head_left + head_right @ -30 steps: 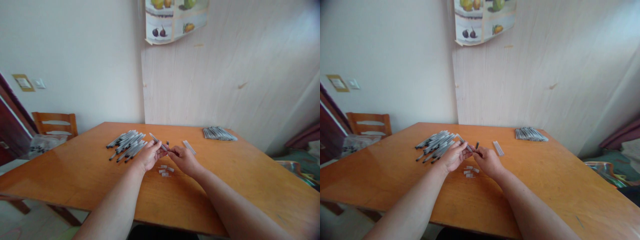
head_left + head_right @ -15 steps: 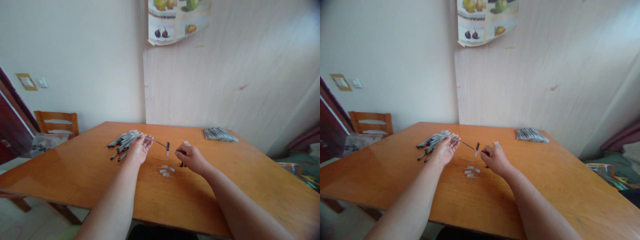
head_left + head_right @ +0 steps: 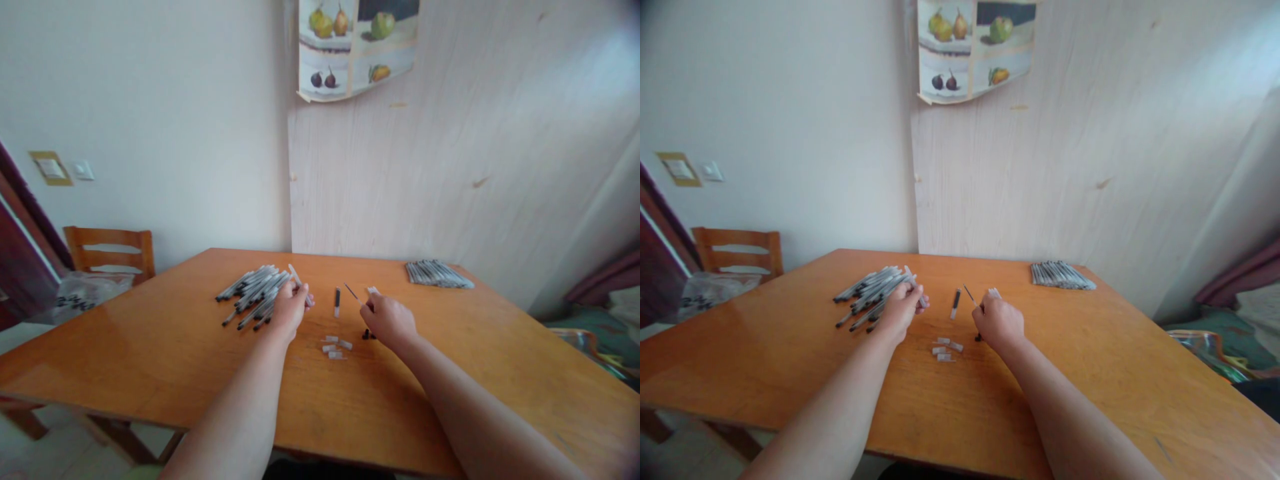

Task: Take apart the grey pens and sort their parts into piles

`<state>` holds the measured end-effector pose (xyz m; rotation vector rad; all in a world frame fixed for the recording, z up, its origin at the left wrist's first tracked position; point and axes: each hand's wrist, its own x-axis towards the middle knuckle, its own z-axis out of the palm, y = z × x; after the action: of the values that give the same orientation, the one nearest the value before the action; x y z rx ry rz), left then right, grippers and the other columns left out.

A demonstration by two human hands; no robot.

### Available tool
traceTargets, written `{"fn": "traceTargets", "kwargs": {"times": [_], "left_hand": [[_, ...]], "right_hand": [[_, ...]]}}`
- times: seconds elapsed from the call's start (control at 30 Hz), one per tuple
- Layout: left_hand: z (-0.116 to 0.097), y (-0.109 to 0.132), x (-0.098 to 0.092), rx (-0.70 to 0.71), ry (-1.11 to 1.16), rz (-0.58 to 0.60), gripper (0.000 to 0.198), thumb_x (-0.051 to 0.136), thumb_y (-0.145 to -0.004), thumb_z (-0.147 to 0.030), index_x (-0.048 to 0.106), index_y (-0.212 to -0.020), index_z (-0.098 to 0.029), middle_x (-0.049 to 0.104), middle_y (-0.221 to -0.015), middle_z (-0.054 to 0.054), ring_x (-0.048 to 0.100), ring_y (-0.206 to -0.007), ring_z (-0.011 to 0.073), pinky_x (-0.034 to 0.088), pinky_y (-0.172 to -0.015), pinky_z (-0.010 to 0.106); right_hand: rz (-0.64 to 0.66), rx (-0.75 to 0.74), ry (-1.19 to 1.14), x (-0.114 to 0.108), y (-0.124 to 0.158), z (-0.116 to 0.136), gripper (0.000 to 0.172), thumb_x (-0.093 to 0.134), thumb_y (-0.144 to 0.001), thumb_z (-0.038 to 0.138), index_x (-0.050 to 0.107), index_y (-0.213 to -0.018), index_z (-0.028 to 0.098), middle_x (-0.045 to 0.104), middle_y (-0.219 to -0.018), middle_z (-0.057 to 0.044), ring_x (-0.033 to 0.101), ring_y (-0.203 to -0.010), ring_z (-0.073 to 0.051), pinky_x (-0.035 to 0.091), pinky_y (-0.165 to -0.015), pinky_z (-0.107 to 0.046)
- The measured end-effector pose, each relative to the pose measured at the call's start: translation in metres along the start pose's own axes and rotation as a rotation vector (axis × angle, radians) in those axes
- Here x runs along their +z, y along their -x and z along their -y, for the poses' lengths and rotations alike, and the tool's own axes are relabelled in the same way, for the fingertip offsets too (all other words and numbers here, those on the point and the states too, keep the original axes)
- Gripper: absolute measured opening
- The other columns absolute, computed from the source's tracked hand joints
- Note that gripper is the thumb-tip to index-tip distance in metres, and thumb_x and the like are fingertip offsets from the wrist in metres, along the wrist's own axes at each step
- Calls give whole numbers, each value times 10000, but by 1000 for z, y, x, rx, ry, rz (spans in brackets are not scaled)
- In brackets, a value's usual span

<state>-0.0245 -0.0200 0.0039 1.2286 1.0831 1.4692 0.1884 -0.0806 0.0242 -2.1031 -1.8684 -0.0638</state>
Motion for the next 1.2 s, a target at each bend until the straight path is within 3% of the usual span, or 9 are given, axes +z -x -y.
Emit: {"fn": "traceTargets", "kwargs": {"times": [0.2, 0.3, 0.57, 0.9, 1.07, 1.2], "left_hand": [[24, -5, 3, 98, -117, 132, 118, 690, -752, -253, 591, -717, -200, 579, -548, -22, 486, -473, 118, 333, -538, 222], [31, -9, 3, 136, -172, 157, 128, 707, -735, -272, 600, -725, -203, 583, -570, -14, 505, -521, 134, 338, -569, 227], [36, -15, 4, 208, -650, 168, 182, 550, -849, -350, 597, -874, -176, 660, -778, 43, 594, -715, 164, 389, -663, 263], [33, -14, 5, 250, -713, 161, 190, 549, -847, -360, 610, -865, -181, 672, -818, 58, 602, -752, 175, 379, -656, 267], [34, -14, 5, 242, -732, 172, 203, 544, -852, -381, 604, -852, -187, 669, -815, 58, 598, -738, 174, 369, -647, 266], [37, -15, 5, 237, -740, 169, 204, 545, -850, -383, 604, -875, -189, 672, -837, 65, 602, -747, 177, 372, -650, 267]], "right_hand": [[56, 5, 87, 3, -3, 8, 311, 409, -879, 365, 667, -910, 193, 695, -898, -155, 663, -806, -259, 419, -634, -314], [68, -10, 117, 4, -6, 13, 319, 408, -880, 354, 675, -908, 182, 693, -917, -164, 666, -834, -261, 440, -662, -320], [86, 4, 172, 11, -13, 28, 333, 407, -861, 347, 695, -914, 189, 702, -971, -153, 662, -903, -272, 464, -707, -343], [122, 16, 142, 11, -13, 47, 357, 411, -853, 352, 727, -920, 200, 712, -979, -147, 662, -922, -279, 468, -703, -341], [152, -5, 125, 13, -15, 45, 384, 410, -858, 405, 736, -878, 202, 720, -951, -142, 664, -917, -279, 467, -718, -345], [147, 1, 109, 13, -19, 39, 358, 400, -853, 341, 736, -903, 228, 722, -968, -120, 663, -926, -261, 465, -727, -337]]}}
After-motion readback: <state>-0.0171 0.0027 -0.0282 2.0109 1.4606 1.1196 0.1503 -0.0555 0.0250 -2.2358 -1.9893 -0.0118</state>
